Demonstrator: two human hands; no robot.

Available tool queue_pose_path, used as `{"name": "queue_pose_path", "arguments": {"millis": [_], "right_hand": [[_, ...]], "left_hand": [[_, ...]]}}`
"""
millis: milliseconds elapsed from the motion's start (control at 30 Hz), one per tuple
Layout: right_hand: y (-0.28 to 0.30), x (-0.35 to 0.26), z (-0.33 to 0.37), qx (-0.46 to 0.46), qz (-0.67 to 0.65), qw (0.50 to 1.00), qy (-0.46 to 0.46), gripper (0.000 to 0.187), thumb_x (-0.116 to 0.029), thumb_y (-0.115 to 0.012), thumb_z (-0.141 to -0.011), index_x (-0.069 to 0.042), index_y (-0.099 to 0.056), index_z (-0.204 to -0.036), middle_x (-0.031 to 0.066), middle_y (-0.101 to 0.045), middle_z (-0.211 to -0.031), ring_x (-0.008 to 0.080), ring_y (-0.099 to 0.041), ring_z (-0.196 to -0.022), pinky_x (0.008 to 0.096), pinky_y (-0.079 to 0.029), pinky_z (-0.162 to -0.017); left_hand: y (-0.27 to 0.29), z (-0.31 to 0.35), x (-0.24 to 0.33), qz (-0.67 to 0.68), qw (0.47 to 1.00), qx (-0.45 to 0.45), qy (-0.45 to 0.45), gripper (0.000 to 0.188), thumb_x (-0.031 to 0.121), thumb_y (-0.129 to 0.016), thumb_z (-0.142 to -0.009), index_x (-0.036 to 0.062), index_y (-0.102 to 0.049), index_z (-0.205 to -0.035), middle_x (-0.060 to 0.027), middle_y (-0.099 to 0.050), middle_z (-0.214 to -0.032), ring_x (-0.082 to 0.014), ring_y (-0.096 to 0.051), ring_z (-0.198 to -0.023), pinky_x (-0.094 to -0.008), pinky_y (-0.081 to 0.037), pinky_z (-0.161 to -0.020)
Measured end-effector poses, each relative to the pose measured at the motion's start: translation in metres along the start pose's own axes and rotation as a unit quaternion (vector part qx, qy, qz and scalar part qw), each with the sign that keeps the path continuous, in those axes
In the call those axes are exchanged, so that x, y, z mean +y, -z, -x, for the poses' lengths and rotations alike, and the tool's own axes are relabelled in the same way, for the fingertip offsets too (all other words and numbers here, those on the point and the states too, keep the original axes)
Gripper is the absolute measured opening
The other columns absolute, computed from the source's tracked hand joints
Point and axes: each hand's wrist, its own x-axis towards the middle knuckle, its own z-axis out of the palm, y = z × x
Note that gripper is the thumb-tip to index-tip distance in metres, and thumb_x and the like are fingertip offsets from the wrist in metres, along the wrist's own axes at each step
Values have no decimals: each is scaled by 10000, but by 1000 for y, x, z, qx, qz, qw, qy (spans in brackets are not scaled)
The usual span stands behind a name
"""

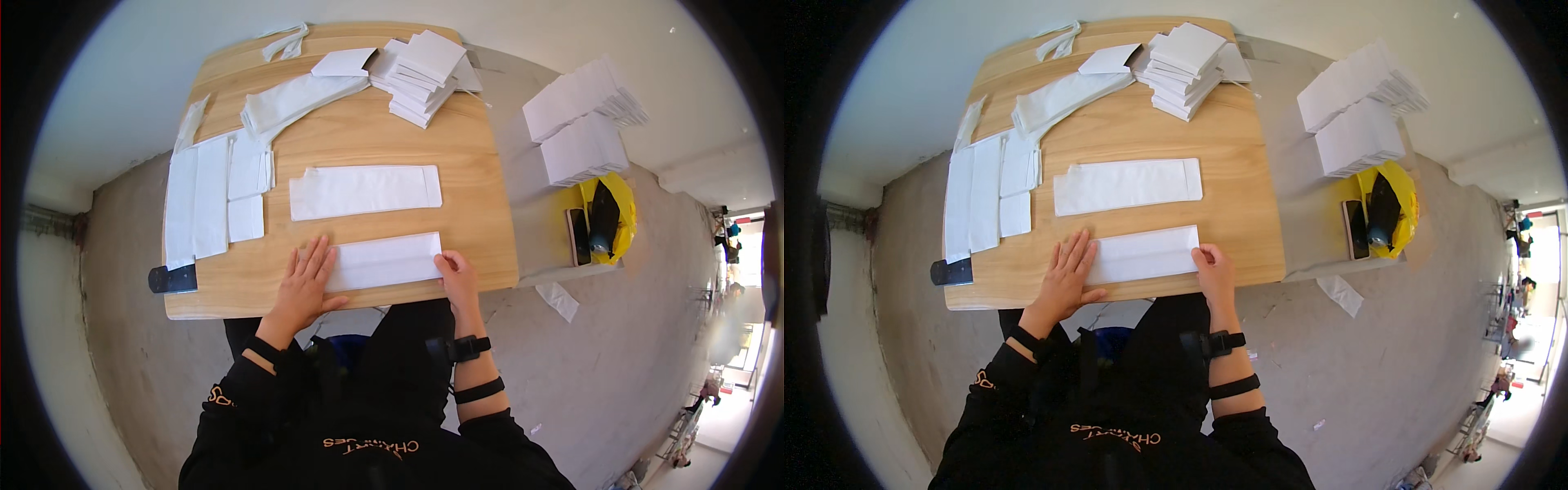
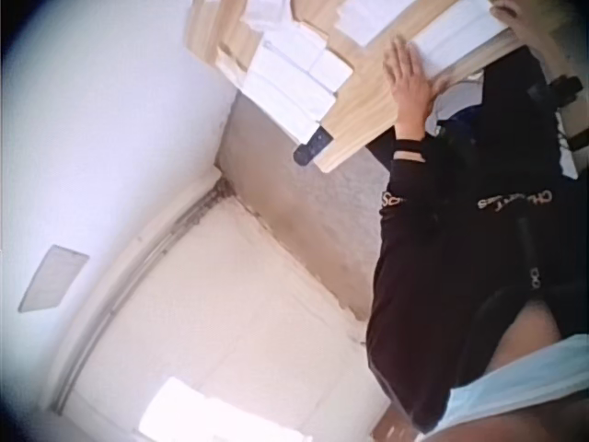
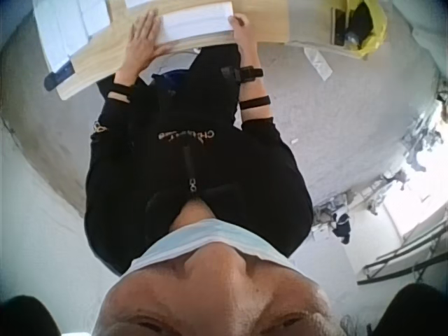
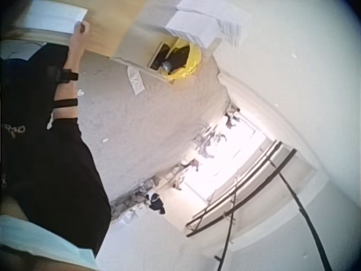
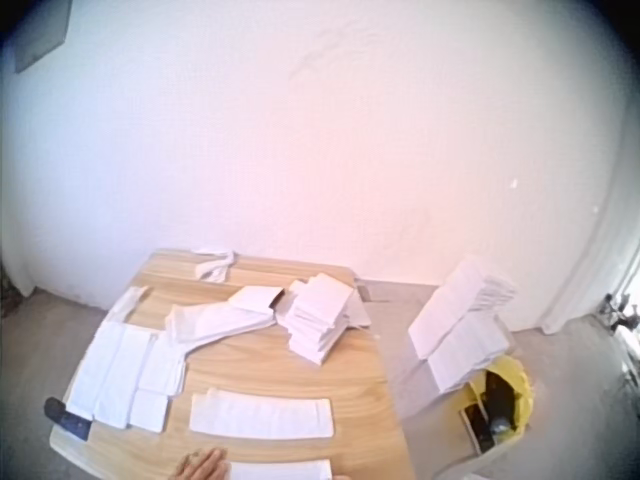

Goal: Folding long white foam or plastic strips into uniform rectangular shapes on a table.

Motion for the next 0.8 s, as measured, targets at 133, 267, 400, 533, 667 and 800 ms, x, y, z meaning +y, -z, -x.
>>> {"name": "queue_pose_path", "arguments": {"millis": [133, 267, 400, 533, 667, 800], "right_hand": [[-6, -4, 5, -2, -25, 999, 20, 231, -209, -665, -872, -14, -647, -994, 11, -622, -799, 74, -550, -698, 231, -450, -585], [-10, -7, 16, 12, -1, 998, 55, 222, -186, -663, -877, 0, -641, -996, 22, -635, -829, 76, -567, -735, 229, -463, -632], [-27, -19, 31, -19, -90, 995, 25, 217, -194, -648, -899, -14, -639, -1021, 28, -648, -880, 78, -591, -786, 232, -482, -684], [-27, -17, 35, -84, -199, 976, -10, 268, -274, -587, -944, -42, -632, -1071, 37, -657, -940, 98, -616, -822, 232, -483, -711], [-29, -20, 41, -86, -196, 977, -9, 295, -299, -543, -964, -52, -621, -1105, 41, -659, -963, 109, -627, -853, 229, -468, -724], [-29, -24, 43, -114, -171, 979, 11, 238, -176, -551, -949, -34, -599, -1135, 48, -654, -987, 123, -634, -904, 231, -466, -737]], "left_hand": [[-3, -9, 20, 85, 990, 113, -18, 534, 223, -731, -757, 33, -542, -1219, -181, -454, -1345, -353, -415, -1273, -465, -346, -1047], [-10, -44, 77, 315, 939, 138, 23, 392, 103, -745, -708, 37, -593, -1063, -149, -556, -1162, -326, -552, -1081, -416, -467, -900], [-21, -62, 99, 383, 913, 128, 56, 349, 98, -743, -712, 34, -597, -1022, -115, -603, -1024, -280, -619, -913, -360, -506, -798], [-30, -66, 100, 433, 885, 136, 101, 272, 95, -737, -740, 26, -619, -975, -92, -650, -894, -214, -650, -831, -314, -510, -770], [-30, -60, 95, 501, 844, 130, 141, 195, 88, -714, -794, 2, -629, -948, -72, -676, -856, -145, -650, -800, -269, -509, -757], [-35, -55, 86, 636, 739, 95, 200, 149, 85, -662, -865, -30, -634, -956, -55, -673, -875, -107, -632, -797, -239, -508, -755]]}}
